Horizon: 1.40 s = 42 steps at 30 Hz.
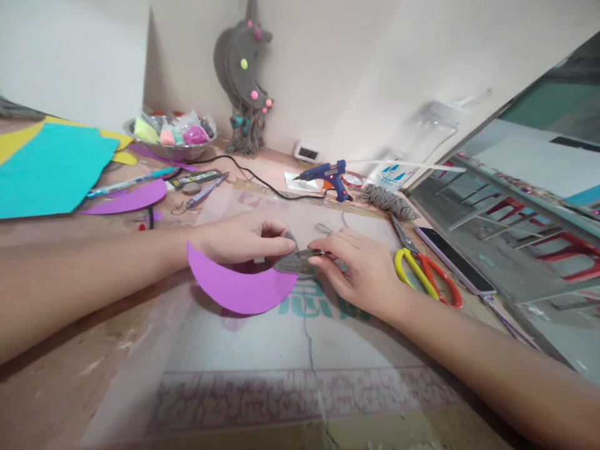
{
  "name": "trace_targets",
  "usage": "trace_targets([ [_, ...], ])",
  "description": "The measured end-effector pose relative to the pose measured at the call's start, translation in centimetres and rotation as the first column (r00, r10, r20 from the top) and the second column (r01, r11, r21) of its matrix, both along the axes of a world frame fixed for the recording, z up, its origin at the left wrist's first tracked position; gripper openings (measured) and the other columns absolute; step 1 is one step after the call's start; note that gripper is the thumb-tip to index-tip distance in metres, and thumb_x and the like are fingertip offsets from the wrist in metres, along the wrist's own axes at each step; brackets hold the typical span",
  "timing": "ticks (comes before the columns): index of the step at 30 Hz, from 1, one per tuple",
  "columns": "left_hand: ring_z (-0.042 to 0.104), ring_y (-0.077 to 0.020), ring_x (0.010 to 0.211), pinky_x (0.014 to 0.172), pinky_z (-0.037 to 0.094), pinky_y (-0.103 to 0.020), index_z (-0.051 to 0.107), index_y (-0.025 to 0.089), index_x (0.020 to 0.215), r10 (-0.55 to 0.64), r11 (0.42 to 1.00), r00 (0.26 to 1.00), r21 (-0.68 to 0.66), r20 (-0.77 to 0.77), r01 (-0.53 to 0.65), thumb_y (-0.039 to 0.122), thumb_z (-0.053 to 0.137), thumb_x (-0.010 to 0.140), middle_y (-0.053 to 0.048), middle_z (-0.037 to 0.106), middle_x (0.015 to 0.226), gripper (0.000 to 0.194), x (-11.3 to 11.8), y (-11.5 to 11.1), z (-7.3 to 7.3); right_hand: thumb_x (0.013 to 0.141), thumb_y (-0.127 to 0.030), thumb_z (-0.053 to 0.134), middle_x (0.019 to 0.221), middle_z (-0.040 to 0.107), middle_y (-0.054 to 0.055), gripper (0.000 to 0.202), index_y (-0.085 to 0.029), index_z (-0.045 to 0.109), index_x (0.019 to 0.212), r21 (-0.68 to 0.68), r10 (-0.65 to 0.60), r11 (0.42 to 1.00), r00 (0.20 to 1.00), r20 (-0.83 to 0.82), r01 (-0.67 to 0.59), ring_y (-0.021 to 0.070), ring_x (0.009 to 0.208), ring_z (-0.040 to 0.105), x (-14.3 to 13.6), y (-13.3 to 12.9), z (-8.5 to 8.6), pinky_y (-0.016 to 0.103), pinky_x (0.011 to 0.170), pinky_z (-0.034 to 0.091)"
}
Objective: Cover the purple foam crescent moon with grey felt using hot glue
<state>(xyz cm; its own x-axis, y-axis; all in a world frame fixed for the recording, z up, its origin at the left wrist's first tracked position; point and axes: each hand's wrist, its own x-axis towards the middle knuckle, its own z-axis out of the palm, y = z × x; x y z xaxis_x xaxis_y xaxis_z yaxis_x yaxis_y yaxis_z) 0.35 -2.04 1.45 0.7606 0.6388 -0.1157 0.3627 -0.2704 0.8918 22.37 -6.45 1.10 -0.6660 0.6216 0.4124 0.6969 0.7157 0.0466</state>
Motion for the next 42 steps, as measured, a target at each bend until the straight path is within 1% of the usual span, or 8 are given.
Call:
trace_targets([
  [4,0.040,-0.0039,0.041,0.039,0.025,-0.017,0.045,0.016,0.064,0.006,0.999,1.000,-0.038,-0.002,-0.006,0.037,0.047,0.083,0.007,0.041,0.051,0.028,-0.03,-0.01,0.05,0.091,-0.032,0.047,0.075,0.063,0.005,0.021,-0.015,0.060,0.093,0.011,0.002,1.000,1.000,0.013,-0.003,0.0160,0.069,0.052,0.07,-0.04,-0.09,0.028,0.062,0.037],
  [11,0.041,-0.0045,0.041,0.040,0.026,-0.018,0.047,0.016,0.064,-0.006,1.000,1.000,-0.003,0.004,0.006,0.039,0.047,0.083,0.006,0.042,0.052,0.029,-0.02,0.01,0.02,0.092,-0.032,0.046,0.075,0.063,0.005,0.022,-0.016,0.060,0.093,0.006,-0.004,1.000,1.000,0.008,0.004,0.0160,0.070,0.054,0.06,-0.01,-0.13,0.027,0.062,0.038],
  [16,0.043,-0.0049,0.046,0.044,0.030,-0.018,0.050,0.016,0.066,-0.015,0.997,1.000,0.077,-0.021,0.017,0.038,0.046,0.084,0.005,0.046,0.055,0.029,-0.04,0.09,0.10,0.091,-0.032,0.047,0.079,0.064,0.006,0.021,-0.015,0.059,0.094,-0.005,0.005,1.000,0.999,-0.041,-0.005,0.0159,0.069,0.055,0.15,0.13,-0.16,0.028,0.064,0.040],
  [21,0.043,-0.0055,0.049,0.047,0.033,-0.018,0.051,0.016,0.068,-0.016,0.996,0.999,0.089,-0.042,0.019,0.040,0.044,0.085,0.005,0.047,0.057,0.031,-0.09,0.24,0.02,0.090,-0.031,0.048,0.078,0.063,0.006,0.021,-0.014,0.059,0.094,-0.004,0.016,1.000,0.999,-0.046,-0.016,0.0159,0.068,0.054,0.19,0.16,-0.15,0.028,0.063,0.040],
  [28,0.044,-0.0059,0.049,0.048,0.033,-0.018,0.051,0.016,0.067,-0.043,0.993,0.999,0.108,-0.021,0.045,0.039,0.045,0.085,0.005,0.047,0.056,0.030,-0.20,0.39,-0.23,0.090,-0.031,0.048,0.075,0.062,0.005,0.022,-0.014,0.061,0.094,0.029,0.020,0.999,1.000,0.009,-0.020,0.0161,0.069,0.052,0.17,0.04,-0.02,0.028,0.062,0.038],
  [33,0.044,-0.0057,0.049,0.047,0.033,-0.019,0.052,0.015,0.068,-0.042,0.997,0.999,0.065,-0.008,0.043,0.039,0.045,0.084,0.005,0.047,0.056,0.030,-0.13,0.27,-0.18,0.090,-0.031,0.048,0.073,0.060,0.004,0.022,-0.014,0.061,0.093,0.077,0.012,0.997,0.998,0.068,-0.017,0.0166,0.069,0.051,0.14,0.10,-0.03,0.029,0.061,0.036],
  [38,0.043,-0.0053,0.048,0.046,0.032,-0.018,0.051,0.015,0.067,-0.012,0.998,1.000,0.064,-0.027,0.014,0.039,0.045,0.084,0.005,0.046,0.056,0.030,-0.10,0.15,-0.11,0.091,-0.031,0.049,0.073,0.061,0.004,0.021,-0.014,0.061,0.093,0.064,0.005,0.998,0.999,0.054,-0.009,0.0161,0.069,0.052,0.23,0.17,-0.22,0.028,0.062,0.037],
  [42,0.043,-0.0051,0.049,0.047,0.033,-0.018,0.051,0.015,0.067,-0.029,0.996,0.999,0.088,-0.032,0.032,0.038,0.045,0.085,0.005,0.046,0.056,0.030,-0.11,0.17,-0.06,0.091,-0.032,0.048,0.074,0.062,0.004,0.021,-0.015,0.061,0.092,0.022,-0.005,1.000,1.000,0.031,0.005,0.0156,0.069,0.054,0.20,0.10,-0.21,0.027,0.062,0.038],
])
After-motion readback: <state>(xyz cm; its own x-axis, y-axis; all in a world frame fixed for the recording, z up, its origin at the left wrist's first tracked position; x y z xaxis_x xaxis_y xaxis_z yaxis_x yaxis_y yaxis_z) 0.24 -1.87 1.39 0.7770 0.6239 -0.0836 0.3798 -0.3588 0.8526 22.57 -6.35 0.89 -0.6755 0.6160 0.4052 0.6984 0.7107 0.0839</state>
